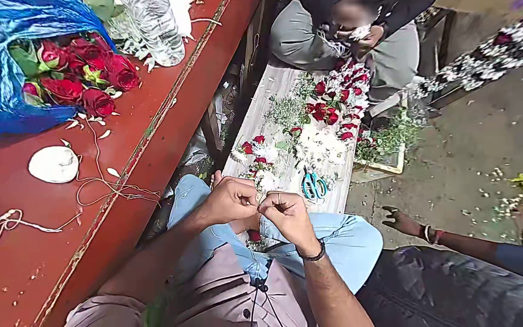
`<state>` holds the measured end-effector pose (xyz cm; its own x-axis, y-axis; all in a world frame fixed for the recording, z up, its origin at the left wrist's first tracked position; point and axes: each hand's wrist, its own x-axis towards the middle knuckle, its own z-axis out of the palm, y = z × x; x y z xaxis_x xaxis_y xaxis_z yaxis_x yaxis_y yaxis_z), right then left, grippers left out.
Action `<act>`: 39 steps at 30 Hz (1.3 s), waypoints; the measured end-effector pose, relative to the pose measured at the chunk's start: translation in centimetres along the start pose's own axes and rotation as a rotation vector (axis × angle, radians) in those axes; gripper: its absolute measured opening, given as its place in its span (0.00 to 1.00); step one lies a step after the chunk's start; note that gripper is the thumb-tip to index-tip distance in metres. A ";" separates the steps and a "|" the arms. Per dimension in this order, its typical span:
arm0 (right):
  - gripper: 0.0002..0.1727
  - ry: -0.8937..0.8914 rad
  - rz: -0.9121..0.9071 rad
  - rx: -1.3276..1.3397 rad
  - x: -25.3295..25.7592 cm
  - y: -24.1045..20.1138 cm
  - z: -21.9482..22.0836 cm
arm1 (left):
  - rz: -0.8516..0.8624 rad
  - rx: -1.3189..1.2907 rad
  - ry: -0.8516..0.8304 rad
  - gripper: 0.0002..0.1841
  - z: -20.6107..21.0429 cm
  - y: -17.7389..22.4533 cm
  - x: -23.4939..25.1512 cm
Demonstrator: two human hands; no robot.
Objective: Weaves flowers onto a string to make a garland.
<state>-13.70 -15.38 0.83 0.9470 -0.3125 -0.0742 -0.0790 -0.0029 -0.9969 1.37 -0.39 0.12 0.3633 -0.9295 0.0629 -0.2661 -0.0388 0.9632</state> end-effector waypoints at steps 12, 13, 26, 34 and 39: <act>0.11 0.022 0.111 0.135 0.2 0.7 -0.6 | 0.069 -0.495 -0.114 0.07 -1.5 -2.1 -0.2; 0.12 0.032 0.121 0.170 0.2 1.0 -0.7 | 0.081 -0.520 -0.122 0.07 -1.6 -2.5 -0.4; 0.10 0.190 -0.024 0.412 0.8 -4.2 -5.5 | -0.081 -0.646 -0.081 0.11 4.9 -3.8 0.0; 0.09 0.224 0.022 0.678 -0.8 -1.6 -5.7 | -0.069 -0.639 0.059 0.10 2.6 -0.8 0.0; 0.10 0.177 0.058 0.772 -0.9 0.3 -3.8 | -0.092 -0.524 0.204 0.15 2.3 0.4 -0.1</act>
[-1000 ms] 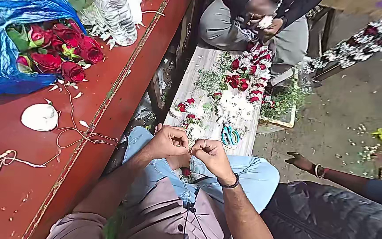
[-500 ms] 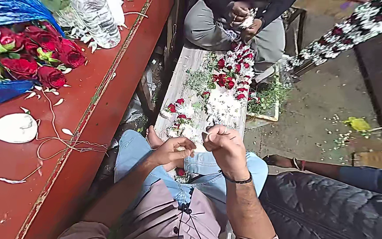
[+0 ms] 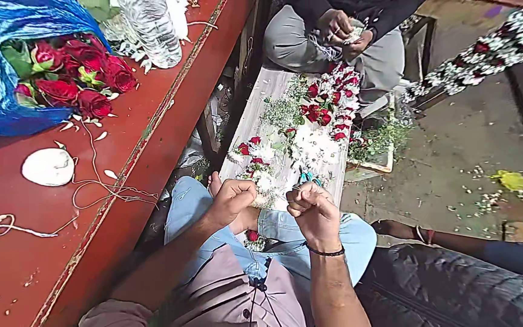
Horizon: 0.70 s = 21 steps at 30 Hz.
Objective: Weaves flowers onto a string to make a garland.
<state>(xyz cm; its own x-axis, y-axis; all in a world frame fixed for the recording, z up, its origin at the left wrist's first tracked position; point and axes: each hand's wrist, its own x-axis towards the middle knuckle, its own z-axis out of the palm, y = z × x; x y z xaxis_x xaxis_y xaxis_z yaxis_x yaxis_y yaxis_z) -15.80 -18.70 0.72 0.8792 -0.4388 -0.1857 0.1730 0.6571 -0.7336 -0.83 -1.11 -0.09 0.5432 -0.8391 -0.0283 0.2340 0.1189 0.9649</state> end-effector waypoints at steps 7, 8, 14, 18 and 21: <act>0.10 0.135 0.094 0.311 0.6 3.1 -1.7 | -0.235 -0.172 -0.007 0.16 0.0 1.7 -0.5; 0.11 0.151 0.109 0.348 0.6 3.4 -1.9 | -0.265 -0.227 -0.051 0.19 -0.1 1.8 -0.5; 0.11 0.182 0.151 0.381 0.3 4.6 -2.3 | -0.316 -0.256 -0.066 0.20 0.1 2.2 -0.5; 0.12 0.247 0.169 0.354 0.3 4.6 -2.4 | -0.309 -0.245 -0.053 0.17 0.6 2.1 -0.5; 0.12 0.238 0.174 0.366 0.2 4.8 -2.6 | -0.323 -0.196 -0.006 0.14 0.8 1.6 -0.6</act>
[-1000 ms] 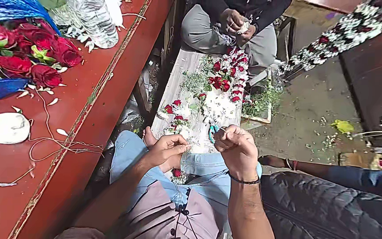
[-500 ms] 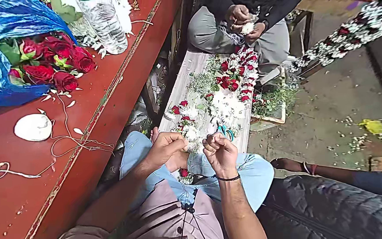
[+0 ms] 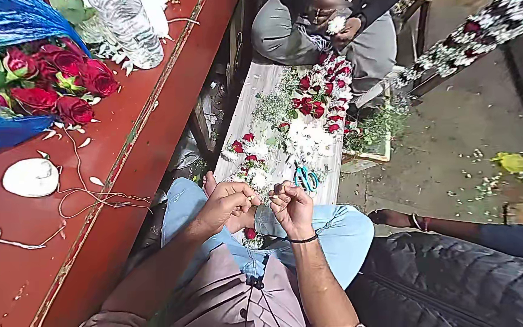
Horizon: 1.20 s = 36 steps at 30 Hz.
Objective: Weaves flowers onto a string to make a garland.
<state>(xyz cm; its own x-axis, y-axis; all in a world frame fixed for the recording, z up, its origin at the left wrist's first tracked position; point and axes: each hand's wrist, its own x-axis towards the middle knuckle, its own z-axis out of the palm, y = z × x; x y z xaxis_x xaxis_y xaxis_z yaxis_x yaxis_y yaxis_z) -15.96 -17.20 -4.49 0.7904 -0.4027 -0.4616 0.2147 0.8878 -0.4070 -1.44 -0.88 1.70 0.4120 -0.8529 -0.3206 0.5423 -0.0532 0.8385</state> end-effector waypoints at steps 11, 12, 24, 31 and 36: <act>0.14 0.011 -0.067 0.032 0.2 -1.0 -1.1 | -0.122 -0.025 -0.179 0.20 -0.3 0.5 0.1; 0.14 0.014 -0.076 0.026 0.2 -1.0 -1.2 | -0.124 -0.001 -0.151 0.21 -0.2 0.4 0.1; 0.15 0.044 -0.150 0.037 0.3 -2.4 -2.4 | -0.155 -0.149 -0.126 0.25 -0.9 0.3 0.2; 0.14 0.007 -0.126 0.043 0.5 -1.8 -2.7 | -0.175 -0.084 -0.073 0.25 -0.6 0.6 0.3; 0.15 0.019 -0.121 0.031 0.5 -1.7 -2.9 | -0.197 -0.088 -0.058 0.24 -0.6 0.2 0.3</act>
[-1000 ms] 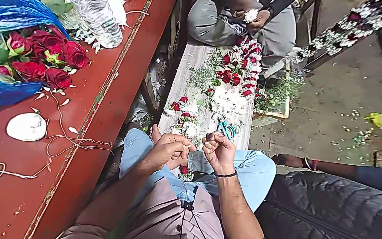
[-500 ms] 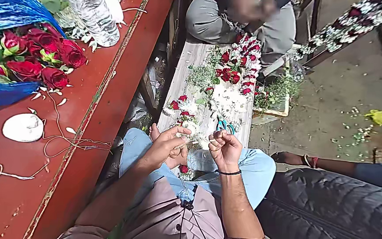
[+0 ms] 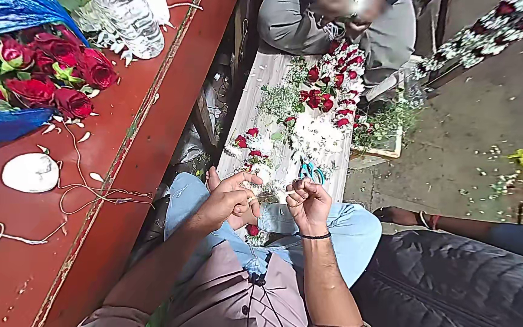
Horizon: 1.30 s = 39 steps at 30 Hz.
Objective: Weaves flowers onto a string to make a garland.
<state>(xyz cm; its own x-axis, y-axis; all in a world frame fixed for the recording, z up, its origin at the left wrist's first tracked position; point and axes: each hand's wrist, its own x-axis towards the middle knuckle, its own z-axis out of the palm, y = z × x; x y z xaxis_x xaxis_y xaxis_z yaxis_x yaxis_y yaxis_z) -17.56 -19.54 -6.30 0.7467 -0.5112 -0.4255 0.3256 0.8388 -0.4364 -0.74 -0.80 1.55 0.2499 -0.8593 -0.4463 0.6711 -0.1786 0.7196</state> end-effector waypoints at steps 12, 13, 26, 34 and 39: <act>0.14 0.015 -0.071 0.029 0.3 -1.2 0.0 | -0.034 0.189 -0.037 0.26 0.1 -0.1 0.6; 0.14 0.010 -0.083 0.022 0.3 -1.5 0.0 | -0.036 0.232 -0.030 0.25 0.1 -0.2 0.6; 0.14 -0.004 -0.124 0.018 0.2 -2.0 -0.5 | -0.091 0.185 0.008 0.23 -0.2 0.4 0.3; 0.14 -0.011 -0.094 0.016 0.1 -1.4 -0.6 | -0.005 0.140 0.029 0.21 -0.6 -0.7 0.2; 0.13 0.000 -0.077 0.034 0.2 -0.8 -0.4 | 0.022 0.199 0.095 0.18 -0.4 -0.9 0.4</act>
<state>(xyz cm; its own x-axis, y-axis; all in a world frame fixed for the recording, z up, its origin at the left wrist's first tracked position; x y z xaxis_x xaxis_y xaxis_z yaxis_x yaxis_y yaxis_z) -17.90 -20.38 -6.35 0.7189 -0.5742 -0.3917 0.4010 0.8030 -0.4409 -0.95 -0.76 0.48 0.3338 -0.8167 -0.4706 0.5163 -0.2593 0.8162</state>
